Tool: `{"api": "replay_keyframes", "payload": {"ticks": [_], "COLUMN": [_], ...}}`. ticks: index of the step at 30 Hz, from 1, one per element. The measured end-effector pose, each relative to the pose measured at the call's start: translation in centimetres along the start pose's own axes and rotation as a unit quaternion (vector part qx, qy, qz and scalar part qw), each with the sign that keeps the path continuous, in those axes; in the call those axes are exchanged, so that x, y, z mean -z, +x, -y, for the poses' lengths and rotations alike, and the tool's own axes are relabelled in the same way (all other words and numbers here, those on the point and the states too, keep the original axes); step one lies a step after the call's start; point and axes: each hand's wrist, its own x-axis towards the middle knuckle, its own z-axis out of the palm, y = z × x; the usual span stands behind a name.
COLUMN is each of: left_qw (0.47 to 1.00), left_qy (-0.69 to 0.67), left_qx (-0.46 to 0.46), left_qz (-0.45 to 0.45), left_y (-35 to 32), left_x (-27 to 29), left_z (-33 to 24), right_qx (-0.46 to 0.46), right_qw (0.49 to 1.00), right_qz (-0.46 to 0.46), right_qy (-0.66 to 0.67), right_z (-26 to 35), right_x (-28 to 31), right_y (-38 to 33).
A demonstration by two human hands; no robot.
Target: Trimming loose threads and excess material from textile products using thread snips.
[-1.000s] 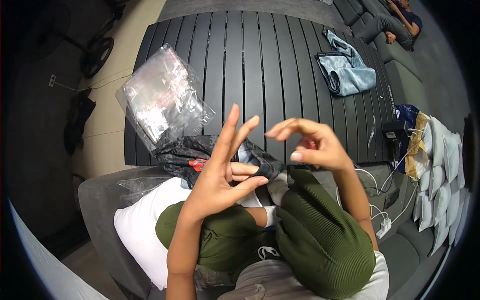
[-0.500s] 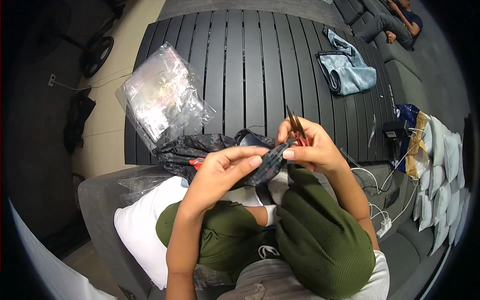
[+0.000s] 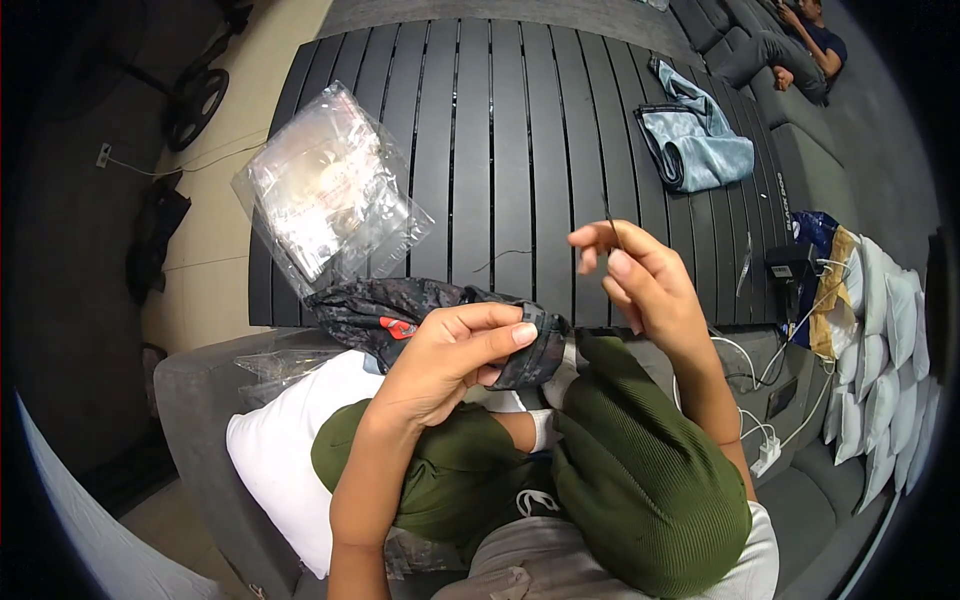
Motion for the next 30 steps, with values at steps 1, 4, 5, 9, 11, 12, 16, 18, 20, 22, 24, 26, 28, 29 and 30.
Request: {"api": "replay_keyframes", "payload": {"ticks": [1, 4, 5, 9, 11, 12, 16, 18, 20, 22, 24, 26, 28, 29, 30], "left_qw": [1.0, 0.998, 0.998, 0.998, 0.998, 0.997, 0.996, 0.998, 0.998, 0.999, 0.998, 0.999, 0.999, 0.999, 0.999], "left_qy": [-0.001, -0.056, -0.053, -0.052, -0.062, -0.071, -0.08, -0.061, -0.056, -0.05, -0.029, -0.032, -0.034, -0.037, -0.04], "left_qx": [0.0, 0.023, 0.013, 0.017, 0.017, 0.018, 0.026, 0.01, 0.001, -0.008, -0.029, -0.025, -0.021, -0.016, -0.011], "left_qz": [-0.001, 0.002, 0.012, -0.007, -0.002, 0.004, 0.006, -0.009, 0.004, 0.019, 0.039, 0.033, 0.027, 0.024, 0.021], "left_y": [0.0, 0.0, 0.0, 0.0, 0.1, 0.1, -0.1, -0.1, -0.2, -0.3, -0.3, -0.4, -0.4, -0.4, -0.3], "left_x": [-0.1, -0.6, -0.5, -0.1, -0.2, -0.2, -0.6, -0.5, -0.2, -0.1, -0.1, -0.2, -0.2, -0.2, -0.3], "left_z": [-0.1, -0.2, 0.1, 0.5, 0.5, 0.5, 0.2, 0.3, 0.4, 0.4, 0.5, 0.4, 0.2, 0.2, 0.1], "right_qx": [0.0, 0.072, 0.045, 0.06, 0.054, 0.054, 0.093, 0.205, 0.227, 0.241, 0.254, 0.253, 0.256, 0.259, 0.258], "right_qw": [1.0, 0.994, 0.992, 0.991, 0.99, 0.99, 0.983, 0.922, 0.91, 0.882, 0.871, 0.858, 0.851, 0.844, 0.844], "right_qz": [0.001, 0.034, 0.064, 0.056, 0.026, 0.026, 0.017, 0.02, 0.016, 0.022, 0.014, 0.03, 0.026, 0.024, 0.024], "right_qy": [0.0, -0.077, -0.104, -0.108, -0.127, -0.13, -0.156, -0.327, -0.345, -0.404, -0.419, -0.445, -0.457, -0.469, -0.47], "right_z": [-0.1, 0.0, 0.7, 1.2, 1.2, 1.2, 0.7, 0.6, 0.4, 0.5, 0.5, 0.7, 0.7, 0.7, 0.7], "right_x": [-0.1, 0.0, 0.0, -0.6, -0.7, -0.6, -0.7, -0.7, -0.9, -1.0, -1.2, -1.2, -1.3, -1.3, -1.3], "right_y": [-0.3, -1.2, -1.5, -1.6, -1.5, -1.6, -2.0, -2.0, -1.8, -1.8, -1.8, -1.8, -1.8, -1.7, -1.7]}}
